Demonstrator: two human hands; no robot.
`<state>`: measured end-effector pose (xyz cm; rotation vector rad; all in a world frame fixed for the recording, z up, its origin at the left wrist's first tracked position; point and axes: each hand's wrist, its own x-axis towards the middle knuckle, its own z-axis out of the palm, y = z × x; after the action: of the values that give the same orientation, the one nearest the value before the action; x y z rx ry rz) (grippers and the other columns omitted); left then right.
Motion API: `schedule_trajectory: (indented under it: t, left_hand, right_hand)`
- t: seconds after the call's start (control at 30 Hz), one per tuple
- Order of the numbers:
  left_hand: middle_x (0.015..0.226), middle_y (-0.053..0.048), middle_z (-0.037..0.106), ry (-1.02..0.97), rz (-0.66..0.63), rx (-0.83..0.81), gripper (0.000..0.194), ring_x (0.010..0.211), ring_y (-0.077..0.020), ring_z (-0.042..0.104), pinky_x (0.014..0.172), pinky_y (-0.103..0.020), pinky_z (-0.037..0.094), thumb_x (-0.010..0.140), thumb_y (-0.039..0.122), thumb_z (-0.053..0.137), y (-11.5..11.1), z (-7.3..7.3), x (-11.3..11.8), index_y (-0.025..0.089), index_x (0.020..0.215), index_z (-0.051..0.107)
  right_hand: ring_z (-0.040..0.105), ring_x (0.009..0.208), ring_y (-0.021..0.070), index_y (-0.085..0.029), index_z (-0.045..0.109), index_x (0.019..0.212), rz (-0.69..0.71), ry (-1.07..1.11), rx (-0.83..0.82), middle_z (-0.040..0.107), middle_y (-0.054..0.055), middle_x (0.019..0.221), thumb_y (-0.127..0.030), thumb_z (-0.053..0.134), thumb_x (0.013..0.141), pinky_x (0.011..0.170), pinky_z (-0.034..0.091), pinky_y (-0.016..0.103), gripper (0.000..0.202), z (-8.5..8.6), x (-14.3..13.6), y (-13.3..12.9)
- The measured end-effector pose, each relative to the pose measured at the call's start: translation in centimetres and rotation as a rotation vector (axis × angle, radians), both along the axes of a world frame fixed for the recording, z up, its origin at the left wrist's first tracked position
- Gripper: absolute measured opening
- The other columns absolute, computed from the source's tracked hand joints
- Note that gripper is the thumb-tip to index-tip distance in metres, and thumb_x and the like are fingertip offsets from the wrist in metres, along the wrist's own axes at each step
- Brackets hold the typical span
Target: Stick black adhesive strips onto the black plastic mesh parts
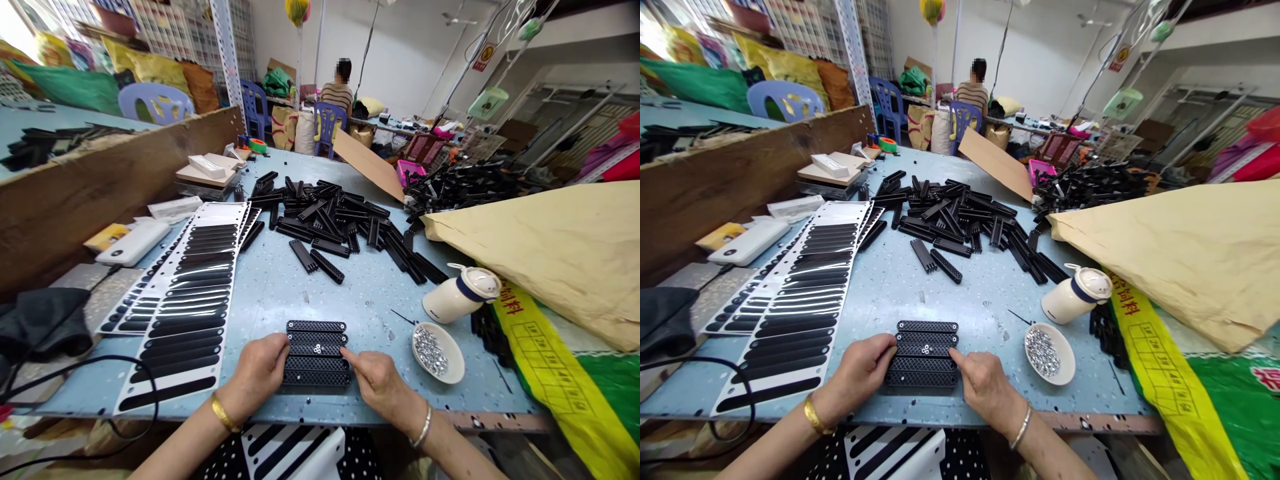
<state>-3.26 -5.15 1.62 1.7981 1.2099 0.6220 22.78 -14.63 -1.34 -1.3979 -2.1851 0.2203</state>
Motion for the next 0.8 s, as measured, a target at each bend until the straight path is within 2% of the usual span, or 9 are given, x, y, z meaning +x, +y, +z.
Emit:
schedule_trajectory:
  t: [0.23, 0.4, 0.5, 0.8]
  left_hand:
    - [0.056, 0.0, 0.059, -0.161, 0.057, -0.283, 0.024, 0.054, -0.0134, 0.052, 0.052, -0.023, 0.04, 0.071, 0.038, 0.06, 1.0, 0.3, 0.0, 0.016, 0.062, 0.063]
    - [0.045, 0.006, 0.05, -0.218, 0.115, -0.436, 0.019, 0.037, -0.0063, 0.036, 0.037, -0.02, 0.025, 0.065, 0.034, 0.064, 1.6, 0.3, 0.1, 0.016, 0.061, 0.059]
    - [0.044, 0.007, 0.051, -0.25, 0.135, -0.5, 0.021, 0.032, -0.0049, 0.036, 0.034, -0.018, 0.022, 0.063, 0.035, 0.066, 1.7, 0.2, 0.1, 0.016, 0.061, 0.056]
    - [0.044, 0.005, 0.055, -0.299, 0.124, -0.581, 0.027, 0.03, -0.0045, 0.042, 0.033, -0.016, 0.027, 0.062, 0.037, 0.071, 1.8, 0.2, -0.2, 0.014, 0.061, 0.057]
  right_hand:
    - [0.052, 0.052, 0.0153, -0.011, 0.061, 0.122, 0.001, -0.007, 0.024, 0.061, 0.002, 0.06, -0.006, 0.034, 0.093, 0.053, 0.036, 0.028, 0.04, 0.3, 0.0, 0.0]
    - [0.053, 0.053, 0.0157, -0.009, 0.062, 0.122, 0.0, -0.001, 0.027, 0.062, 0.003, 0.061, -0.005, 0.035, 0.093, 0.054, 0.037, 0.028, 0.04, 0.2, -0.1, 0.2]
    - [0.053, 0.053, 0.0158, -0.01, 0.063, 0.12, 0.001, -0.008, 0.037, 0.061, 0.003, 0.06, -0.005, 0.036, 0.093, 0.053, 0.036, 0.028, 0.039, 0.1, -0.1, 0.3]
    - [0.053, 0.053, 0.0157, -0.011, 0.063, 0.12, 0.007, -0.009, 0.035, 0.061, 0.003, 0.06, -0.005, 0.036, 0.092, 0.053, 0.037, 0.028, 0.04, 0.2, -0.1, 0.2]
